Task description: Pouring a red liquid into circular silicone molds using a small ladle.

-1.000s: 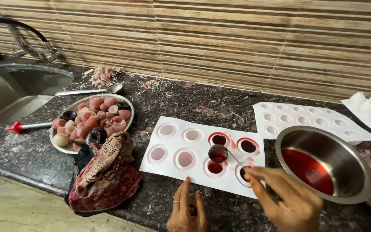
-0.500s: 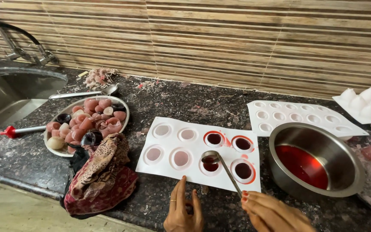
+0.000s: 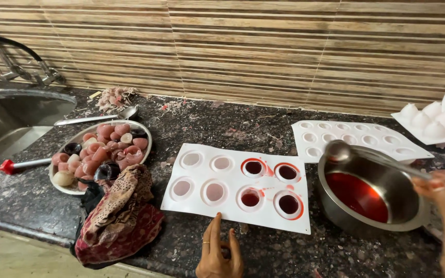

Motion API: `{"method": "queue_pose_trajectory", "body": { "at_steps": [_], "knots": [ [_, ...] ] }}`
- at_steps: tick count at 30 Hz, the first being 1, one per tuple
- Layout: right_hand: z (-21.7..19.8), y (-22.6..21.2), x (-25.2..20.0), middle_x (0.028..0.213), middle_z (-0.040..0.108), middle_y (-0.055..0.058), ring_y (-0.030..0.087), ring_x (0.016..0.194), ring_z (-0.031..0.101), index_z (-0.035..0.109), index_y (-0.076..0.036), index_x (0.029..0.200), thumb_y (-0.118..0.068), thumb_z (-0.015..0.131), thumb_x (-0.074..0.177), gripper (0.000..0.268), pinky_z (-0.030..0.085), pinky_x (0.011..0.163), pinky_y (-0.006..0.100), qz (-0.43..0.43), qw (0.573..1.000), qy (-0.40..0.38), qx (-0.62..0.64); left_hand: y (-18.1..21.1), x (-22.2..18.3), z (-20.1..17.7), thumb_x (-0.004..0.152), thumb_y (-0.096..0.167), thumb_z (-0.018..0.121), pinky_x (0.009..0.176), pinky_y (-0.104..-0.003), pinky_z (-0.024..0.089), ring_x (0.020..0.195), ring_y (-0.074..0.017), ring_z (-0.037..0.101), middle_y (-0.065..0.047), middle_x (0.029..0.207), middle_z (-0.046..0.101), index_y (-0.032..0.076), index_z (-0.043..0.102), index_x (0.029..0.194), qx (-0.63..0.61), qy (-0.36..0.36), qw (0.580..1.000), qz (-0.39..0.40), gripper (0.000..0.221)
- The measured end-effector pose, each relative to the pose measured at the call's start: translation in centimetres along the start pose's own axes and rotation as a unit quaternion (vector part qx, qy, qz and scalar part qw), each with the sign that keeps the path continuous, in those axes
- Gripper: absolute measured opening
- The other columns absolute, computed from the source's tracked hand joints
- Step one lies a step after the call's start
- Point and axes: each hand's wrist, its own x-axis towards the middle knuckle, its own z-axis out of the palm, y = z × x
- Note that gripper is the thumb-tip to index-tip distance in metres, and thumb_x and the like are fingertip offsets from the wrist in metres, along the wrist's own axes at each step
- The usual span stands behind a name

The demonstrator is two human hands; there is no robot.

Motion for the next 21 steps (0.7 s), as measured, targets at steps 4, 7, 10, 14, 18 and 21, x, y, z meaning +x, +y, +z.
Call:
{"method": "queue_pose_trajectory", "body": {
  "at_steps": [4,7,10,14,18,21],
  "knots": [
    [-0.7,6.3,0.1,0.112,0.071,0.019,0.021,0.105,0.070,0.064,0.005,0.126,-0.014,0.053,0.121,0.023,0.055,0.105,0.035,0.065,0.996,0.036,0.047,-0.2,0.1,0.2,0.080,0.011,0.076,0.043,-0.025,0.058,0.048,-0.0081,0.071,-0.007,0.120,0.074,0.013,0.067,0.133,-0.003,-0.007,1.000,0.001,0.054],
    [-0.4,5.5,-0.9,0.107,0.074,0.020,0.023,0.096,0.072,0.069,0.004,0.122,-0.012,0.063,0.114,0.020,0.059,0.094,0.038,0.092,0.995,0.025,-0.012,-0.3,0.1,0.1,0.080,0.011,0.076,0.044,-0.025,0.060,0.050,-0.0077,0.072,-0.007,0.120,0.073,0.013,0.066,0.133,0.014,-0.019,1.000,-0.006,0.054],
    [-0.1,3.5,-1.9,0.103,0.076,0.018,0.022,0.089,0.074,0.074,0.001,0.117,-0.010,0.069,0.105,0.017,0.062,0.084,0.038,0.076,0.993,0.002,-0.096,-0.7,0.3,0.4,0.081,0.012,0.076,0.043,-0.025,0.060,0.052,-0.0073,0.073,-0.008,0.124,0.072,0.012,0.066,0.134,0.017,-0.032,0.999,-0.009,0.054],
    [0.5,0.9,-2.7,0.100,0.079,0.015,0.019,0.078,0.079,0.077,-0.006,0.114,-0.010,0.073,0.095,0.020,0.066,0.067,0.030,0.023,0.978,-0.059,-0.200,-0.1,0.3,0.0,0.081,0.012,0.075,0.045,-0.025,0.061,0.052,-0.0079,0.073,-0.008,0.127,0.071,0.013,0.065,0.136,0.027,-0.046,0.998,-0.021,0.055],
    [0.5,-3.0,-2.9,0.099,0.080,0.013,0.020,0.076,0.080,0.079,-0.008,0.109,-0.012,0.075,0.089,0.021,0.066,0.064,0.031,0.019,0.960,-0.102,-0.261,0.0,0.3,0.0,0.081,0.011,0.074,0.044,-0.025,0.061,0.052,-0.0082,0.073,-0.008,0.122,0.072,0.012,0.065,0.135,0.013,-0.048,0.998,-0.023,0.055],
    [1.0,-2.7,-2.9,0.098,0.080,0.015,0.021,0.082,0.079,0.079,-0.007,0.106,-0.011,0.076,0.088,0.018,0.066,0.072,0.032,0.014,0.974,-0.072,-0.213,-0.1,0.3,0.0,0.081,0.011,0.075,0.045,-0.024,0.061,0.053,-0.0081,0.074,-0.009,0.123,0.071,0.012,0.064,0.136,0.026,-0.044,0.999,-0.020,0.055]
  ]
}}
